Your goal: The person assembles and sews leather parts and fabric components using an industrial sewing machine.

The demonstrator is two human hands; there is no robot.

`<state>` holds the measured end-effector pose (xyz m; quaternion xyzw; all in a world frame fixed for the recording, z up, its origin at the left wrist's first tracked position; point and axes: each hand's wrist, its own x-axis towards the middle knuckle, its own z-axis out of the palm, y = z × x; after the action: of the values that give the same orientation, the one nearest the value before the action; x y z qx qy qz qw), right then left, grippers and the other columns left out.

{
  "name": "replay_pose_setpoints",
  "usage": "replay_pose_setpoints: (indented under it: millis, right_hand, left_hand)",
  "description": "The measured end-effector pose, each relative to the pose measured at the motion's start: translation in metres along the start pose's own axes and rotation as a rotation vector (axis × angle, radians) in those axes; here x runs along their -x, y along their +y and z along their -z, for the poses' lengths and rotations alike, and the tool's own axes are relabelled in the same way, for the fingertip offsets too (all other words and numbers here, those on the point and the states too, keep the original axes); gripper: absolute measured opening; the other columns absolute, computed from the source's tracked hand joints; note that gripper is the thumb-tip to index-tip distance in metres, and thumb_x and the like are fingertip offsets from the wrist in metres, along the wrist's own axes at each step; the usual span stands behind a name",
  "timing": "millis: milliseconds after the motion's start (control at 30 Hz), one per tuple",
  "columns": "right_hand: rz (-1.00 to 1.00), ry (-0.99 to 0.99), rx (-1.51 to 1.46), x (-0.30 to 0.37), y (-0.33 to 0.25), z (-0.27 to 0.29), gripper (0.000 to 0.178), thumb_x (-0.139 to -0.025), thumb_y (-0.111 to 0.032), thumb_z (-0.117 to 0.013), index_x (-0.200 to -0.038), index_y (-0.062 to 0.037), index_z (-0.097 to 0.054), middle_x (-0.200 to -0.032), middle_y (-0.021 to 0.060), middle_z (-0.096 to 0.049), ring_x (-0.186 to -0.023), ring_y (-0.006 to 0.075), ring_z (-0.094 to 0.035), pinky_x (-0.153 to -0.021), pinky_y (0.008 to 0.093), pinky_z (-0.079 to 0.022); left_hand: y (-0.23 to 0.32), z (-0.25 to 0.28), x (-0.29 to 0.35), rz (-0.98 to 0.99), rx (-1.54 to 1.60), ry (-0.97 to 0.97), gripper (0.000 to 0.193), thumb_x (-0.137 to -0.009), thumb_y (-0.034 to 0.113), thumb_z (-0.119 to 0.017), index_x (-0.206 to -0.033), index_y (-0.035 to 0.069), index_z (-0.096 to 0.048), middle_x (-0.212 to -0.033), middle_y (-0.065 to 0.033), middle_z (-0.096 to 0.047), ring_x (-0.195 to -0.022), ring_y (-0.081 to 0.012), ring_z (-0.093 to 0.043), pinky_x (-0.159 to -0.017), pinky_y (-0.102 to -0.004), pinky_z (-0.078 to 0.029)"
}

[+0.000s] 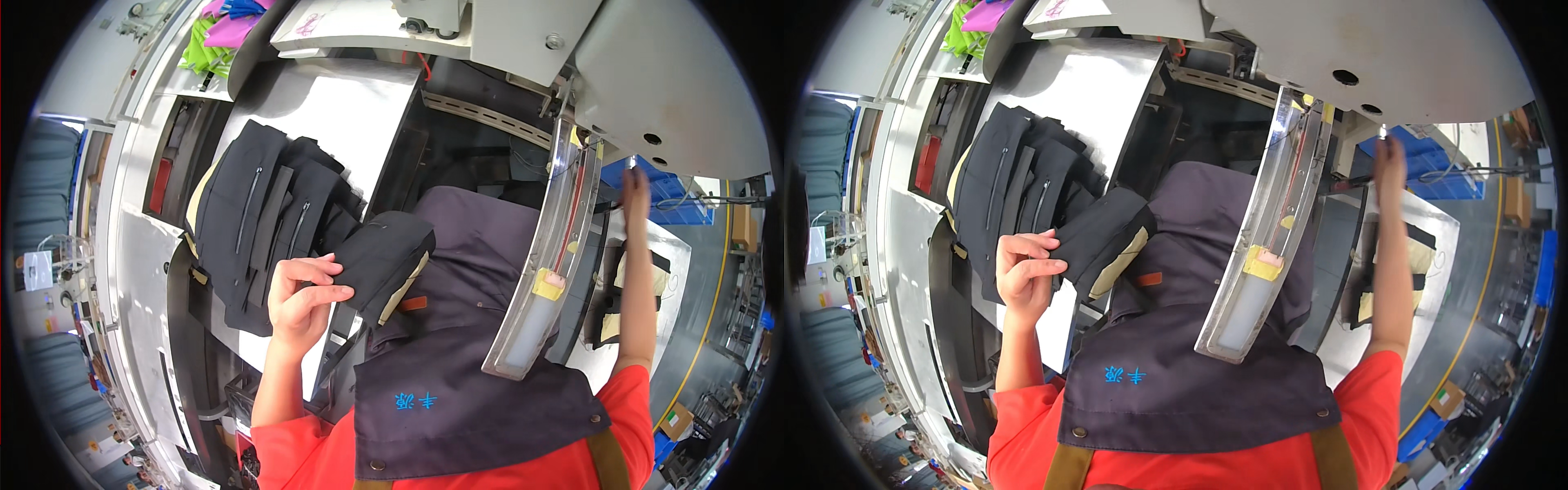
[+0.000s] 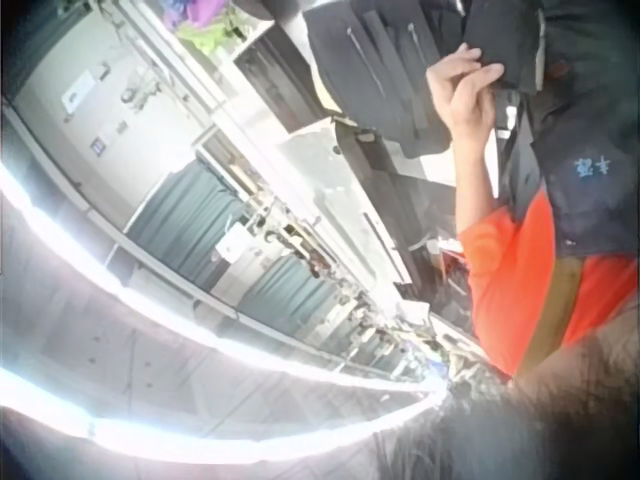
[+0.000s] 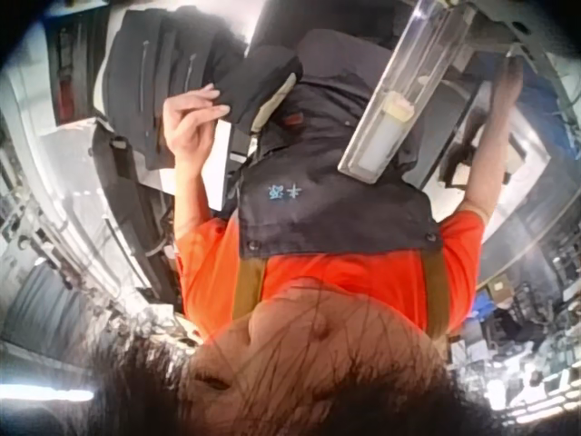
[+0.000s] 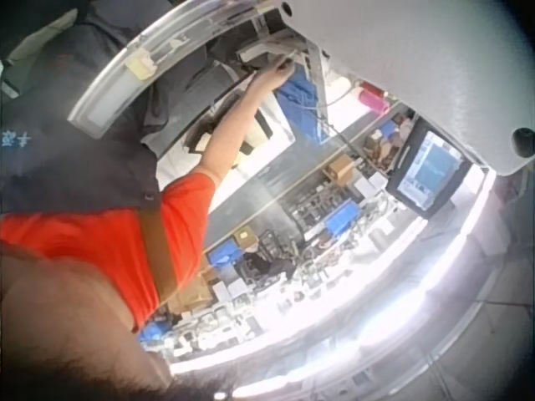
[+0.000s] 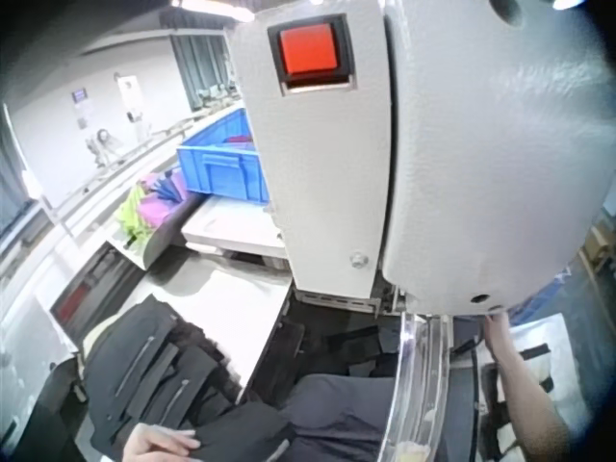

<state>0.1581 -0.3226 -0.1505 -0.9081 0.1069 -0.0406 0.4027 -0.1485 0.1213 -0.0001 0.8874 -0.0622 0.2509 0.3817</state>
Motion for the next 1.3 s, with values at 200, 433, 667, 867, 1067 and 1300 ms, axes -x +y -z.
replay_pose_setpoints:
  millis: [200, 433, 667, 867, 1067, 1300]
  right_hand:
    - [0.417, 0.501, 0.631, -0.108, 0.013, 0.081, 0.03, -0.085, -0.026, -0.055, -0.096, 0.0013, -0.061, -0.081, 0.0202, -0.061, -0.079, 0.0363, -0.059, -0.071, 0.0421, -0.047]
    - [0.571, 0.358, 0.993, -0.167, 0.015, 0.093, 0.021, -0.072, -0.01, -0.055, -0.079, 0.0068, -0.066, -0.084, 0.0246, -0.061, -0.085, 0.0377, -0.057, -0.078, 0.0425, -0.046]
    - [0.787, 0.491, 0.439, -0.046, 0.027, 0.059, 0.016, -0.082, -0.011, -0.06, -0.095, -0.0022, -0.061, -0.096, 0.0164, -0.061, -0.091, 0.0345, -0.057, -0.082, 0.0399, -0.045]
    - [0.393, -0.523, -0.264, 0.143, -0.037, -0.033, 0.029, -0.077, -0.012, -0.066, -0.104, -0.0023, -0.062, -0.098, 0.0095, -0.062, -0.093, 0.0212, -0.06, -0.085, 0.0308, -0.046]
    - [-0.139, -1.081, -1.01, 0.212, -0.094, -0.055, 0.033, -0.074, -0.012, -0.074, -0.102, -0.0038, -0.059, -0.094, 0.004, -0.062, -0.088, 0.0134, -0.058, -0.081, 0.0298, -0.048]
    - [0.561, -0.666, -0.759, 0.213, -0.1, 0.0, 0.016, -0.08, -0.01, -0.068, -0.088, 0.0022, -0.062, -0.094, 0.0103, -0.061, -0.088, 0.0223, -0.059, -0.08, 0.0315, -0.045]
  left_hand:
    - [0.002, -0.019, -0.023, -0.077, 0.072, -0.075, 0.03, -0.062, -0.016, -0.066, -0.077, 0.009, -0.069, -0.083, -0.005, -0.05, -0.085, -0.0228, -0.061, -0.083, -0.0407, -0.055]
    - [0.008, -0.036, -0.035, -0.099, 0.104, -0.117, 0.029, -0.062, -0.015, -0.067, -0.077, 0.01, -0.069, -0.083, -0.0046, -0.05, -0.086, -0.0227, -0.061, -0.083, -0.0412, -0.055]
    - [0.004, -0.049, -0.036, -0.114, 0.159, -0.139, 0.031, -0.062, -0.016, -0.065, -0.077, 0.011, -0.068, -0.084, -0.0039, -0.051, -0.087, -0.0225, -0.061, -0.084, -0.0413, -0.055]
    - [0.001, -0.059, -0.035, -0.149, 0.227, -0.193, 0.033, -0.062, -0.017, -0.063, -0.078, 0.011, -0.068, -0.084, -0.0041, -0.051, -0.087, -0.0226, -0.061, -0.085, -0.0413, -0.054]
    - [-0.005, -0.082, -0.024, -0.179, 0.314, -0.19, 0.027, -0.066, -0.015, -0.062, -0.081, 0.007, -0.063, -0.09, -0.0069, -0.05, -0.093, -0.0236, -0.06, -0.089, -0.0409, -0.049]
    - [0.008, -0.102, 0.008, 0.441, 0.809, -0.192, 0.015, -0.085, 0.002, -0.052, -0.099, -0.001, -0.052, -0.101, -0.0079, -0.045, -0.09, -0.0158, -0.05, -0.081, -0.0278, -0.042]
